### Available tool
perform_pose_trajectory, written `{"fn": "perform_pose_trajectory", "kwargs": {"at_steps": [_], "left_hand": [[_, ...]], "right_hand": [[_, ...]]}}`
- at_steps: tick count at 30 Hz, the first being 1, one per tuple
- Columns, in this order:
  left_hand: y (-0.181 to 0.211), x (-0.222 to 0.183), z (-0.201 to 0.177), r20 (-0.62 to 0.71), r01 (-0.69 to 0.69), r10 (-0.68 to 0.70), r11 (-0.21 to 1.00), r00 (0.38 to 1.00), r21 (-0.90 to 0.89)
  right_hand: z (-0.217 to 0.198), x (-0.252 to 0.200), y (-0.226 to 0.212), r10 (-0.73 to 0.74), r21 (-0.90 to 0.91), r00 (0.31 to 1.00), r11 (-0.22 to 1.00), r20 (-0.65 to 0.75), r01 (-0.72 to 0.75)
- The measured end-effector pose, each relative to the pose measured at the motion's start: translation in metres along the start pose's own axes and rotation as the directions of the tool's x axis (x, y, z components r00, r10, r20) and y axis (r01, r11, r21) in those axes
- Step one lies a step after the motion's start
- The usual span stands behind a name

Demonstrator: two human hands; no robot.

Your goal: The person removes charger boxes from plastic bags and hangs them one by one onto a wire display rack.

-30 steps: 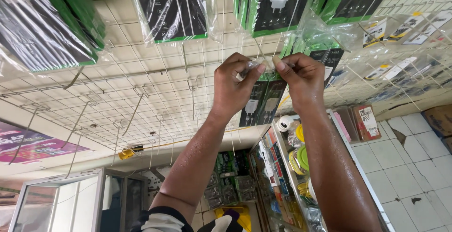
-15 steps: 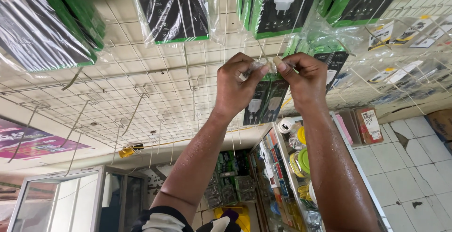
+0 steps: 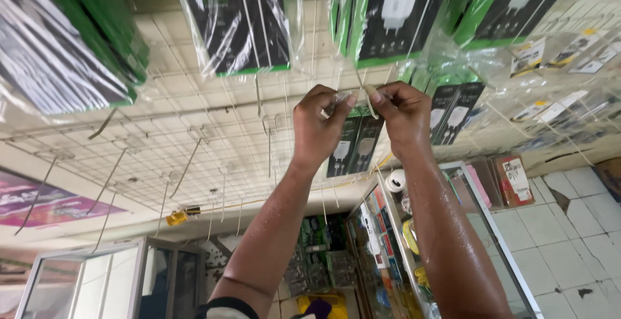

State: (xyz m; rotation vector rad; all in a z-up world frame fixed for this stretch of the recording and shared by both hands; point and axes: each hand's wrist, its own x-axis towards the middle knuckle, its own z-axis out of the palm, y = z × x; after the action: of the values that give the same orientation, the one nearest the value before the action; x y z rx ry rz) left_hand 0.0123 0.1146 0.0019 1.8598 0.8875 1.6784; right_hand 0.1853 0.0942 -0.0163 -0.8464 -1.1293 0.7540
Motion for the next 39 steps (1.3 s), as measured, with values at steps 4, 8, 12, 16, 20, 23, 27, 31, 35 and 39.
{"fn": "perform_pose_trajectory", "kwargs": {"at_steps": [4,8,12,16,20,23,27,31,35,39], "left_hand": [[-0.002,0.007,-0.001,-0.02,0.03,-0.031,0.999,0.999,-0.024],[-0.022,0.014,-0.001,-0.025,0.03,-0.031,0.999,0.999,-0.029],[-0.049,0.018,0.005,-0.082,-0.042,0.038,0.998,0.996,-0.05],[-0.06,0.033,0.012,-0.164,-0.175,0.19,0.98,0.968,0.098],[-0.071,0.044,0.017,-0.201,-0.034,0.086,0.967,0.976,0.251],[-0.079,0.047,0.02,-0.211,-0.032,0.106,0.945,0.972,0.326],[-0.087,0.043,0.023,-0.231,-0.088,0.195,0.91,0.953,0.406],[-0.094,0.045,0.026,-0.216,-0.078,0.171,0.921,0.961,0.381],[-0.101,0.05,0.028,-0.213,-0.197,0.354,0.825,0.911,0.53],[-0.119,0.048,0.033,-0.165,-0.149,0.263,0.853,0.951,0.501]], "right_hand": [[0.004,0.02,0.014,-0.023,-0.045,0.999,0.999,-0.048,0.021],[0.004,0.036,0.033,-0.038,0.016,0.995,0.999,-0.09,0.04],[0.013,0.054,0.037,-0.196,0.062,0.98,0.978,-0.04,0.199],[0.019,0.075,0.056,-0.245,0.092,0.964,0.963,-0.106,0.255],[0.026,0.089,0.075,-0.312,0.113,0.935,0.936,-0.167,0.332],[0.015,0.088,0.1,-0.396,-0.065,0.9,0.918,-0.183,0.39],[0.02,0.067,0.087,-0.339,-0.165,0.911,0.937,-0.235,0.307],[0.022,0.068,0.101,-0.357,-0.235,0.898,0.925,-0.258,0.3],[0.022,0.078,0.113,-0.369,-0.117,0.9,0.929,-0.231,0.351],[0.014,0.079,0.121,-0.497,-0.381,0.846,0.832,-0.191,0.403]]}}
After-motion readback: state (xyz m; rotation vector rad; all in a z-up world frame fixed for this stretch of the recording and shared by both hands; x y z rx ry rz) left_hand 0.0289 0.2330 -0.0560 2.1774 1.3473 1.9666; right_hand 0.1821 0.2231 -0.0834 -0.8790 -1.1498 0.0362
